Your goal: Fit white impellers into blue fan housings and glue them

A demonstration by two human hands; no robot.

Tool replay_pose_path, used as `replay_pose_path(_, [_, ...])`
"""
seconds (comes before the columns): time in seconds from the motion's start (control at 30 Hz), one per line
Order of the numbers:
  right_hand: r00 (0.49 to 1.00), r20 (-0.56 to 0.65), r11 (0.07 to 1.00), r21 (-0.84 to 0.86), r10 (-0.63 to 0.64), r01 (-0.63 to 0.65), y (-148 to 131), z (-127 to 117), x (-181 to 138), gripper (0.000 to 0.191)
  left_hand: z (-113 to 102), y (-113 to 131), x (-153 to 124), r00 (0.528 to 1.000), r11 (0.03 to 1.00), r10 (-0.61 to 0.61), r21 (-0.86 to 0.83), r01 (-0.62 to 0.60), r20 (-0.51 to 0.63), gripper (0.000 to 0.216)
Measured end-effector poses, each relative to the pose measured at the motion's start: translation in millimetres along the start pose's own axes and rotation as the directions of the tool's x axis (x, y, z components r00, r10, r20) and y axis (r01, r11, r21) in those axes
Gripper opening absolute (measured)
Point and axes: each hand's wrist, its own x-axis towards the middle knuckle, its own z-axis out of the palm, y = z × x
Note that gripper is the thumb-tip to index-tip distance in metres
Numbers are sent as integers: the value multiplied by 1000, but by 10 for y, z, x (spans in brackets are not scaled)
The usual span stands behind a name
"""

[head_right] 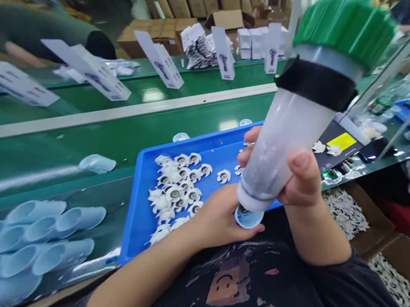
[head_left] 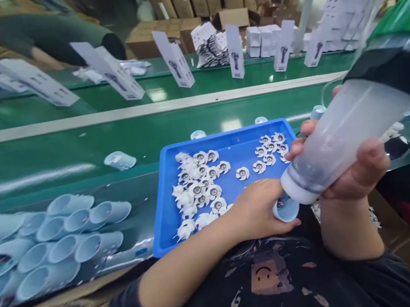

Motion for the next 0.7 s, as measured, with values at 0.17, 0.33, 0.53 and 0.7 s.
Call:
replay_pose_path(0.17, [982,24,981,-46,188,-187,-55,166,-34,51,61,28,-85,978,985,84,-134,-111,-190,28])
replay_pose_path(0.33, [979,73,978,-101,193,-185,-103,175,-56,50,44,45,-109,973,961,111,-229,-157,-202,24])
replay_pose_path(0.53, [986,146,971,-234,79,-43,-64,164,-103,45,25,76,-111,978,964,72,-237,-118,-193,24])
replay_pose_path(0.7, [991,54,940,-327,122,-98,-23,172,-60,61,-47,142,-162,998,935,-43,-353,21,-54,49])
